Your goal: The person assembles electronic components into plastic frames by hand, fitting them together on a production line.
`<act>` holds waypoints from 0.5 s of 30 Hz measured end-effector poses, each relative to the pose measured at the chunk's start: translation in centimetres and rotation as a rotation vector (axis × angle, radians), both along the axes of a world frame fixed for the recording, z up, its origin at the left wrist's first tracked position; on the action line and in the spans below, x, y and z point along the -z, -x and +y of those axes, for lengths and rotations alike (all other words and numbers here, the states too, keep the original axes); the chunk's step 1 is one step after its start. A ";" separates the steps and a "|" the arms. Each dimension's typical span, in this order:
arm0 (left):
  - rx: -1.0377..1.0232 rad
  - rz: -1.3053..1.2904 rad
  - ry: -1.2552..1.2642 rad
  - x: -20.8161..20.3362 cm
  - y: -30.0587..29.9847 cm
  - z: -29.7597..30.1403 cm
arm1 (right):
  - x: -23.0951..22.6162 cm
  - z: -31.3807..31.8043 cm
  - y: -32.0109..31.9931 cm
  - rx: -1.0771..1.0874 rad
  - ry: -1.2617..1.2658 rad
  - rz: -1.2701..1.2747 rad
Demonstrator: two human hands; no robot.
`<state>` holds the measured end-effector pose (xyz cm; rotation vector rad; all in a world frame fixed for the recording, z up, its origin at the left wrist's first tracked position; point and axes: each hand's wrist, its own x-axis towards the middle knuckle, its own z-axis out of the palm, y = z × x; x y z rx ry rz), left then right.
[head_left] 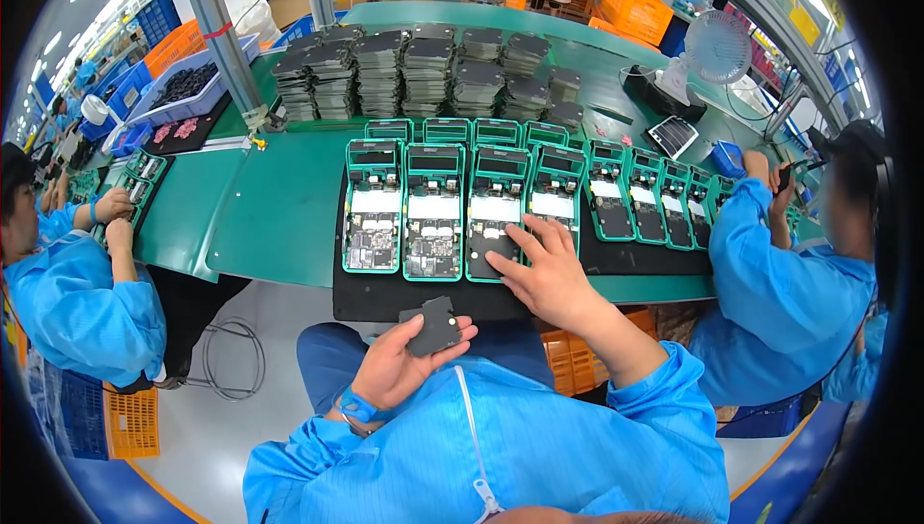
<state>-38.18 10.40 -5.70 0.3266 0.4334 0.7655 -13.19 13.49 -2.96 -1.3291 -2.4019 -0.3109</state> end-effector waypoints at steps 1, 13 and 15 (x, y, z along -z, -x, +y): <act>0.001 -0.002 0.001 0.0 0.1 0.0 | 0.0 -0.2 0.2 0.001 0.001 -0.002; -0.052 -0.036 0.012 0.4 1.6 -0.7 | 0.2 0.1 2.7 -0.026 0.008 0.115; -0.047 -0.030 0.012 0.6 1.7 -0.8 | 0.7 0.4 2.7 -0.030 0.003 0.108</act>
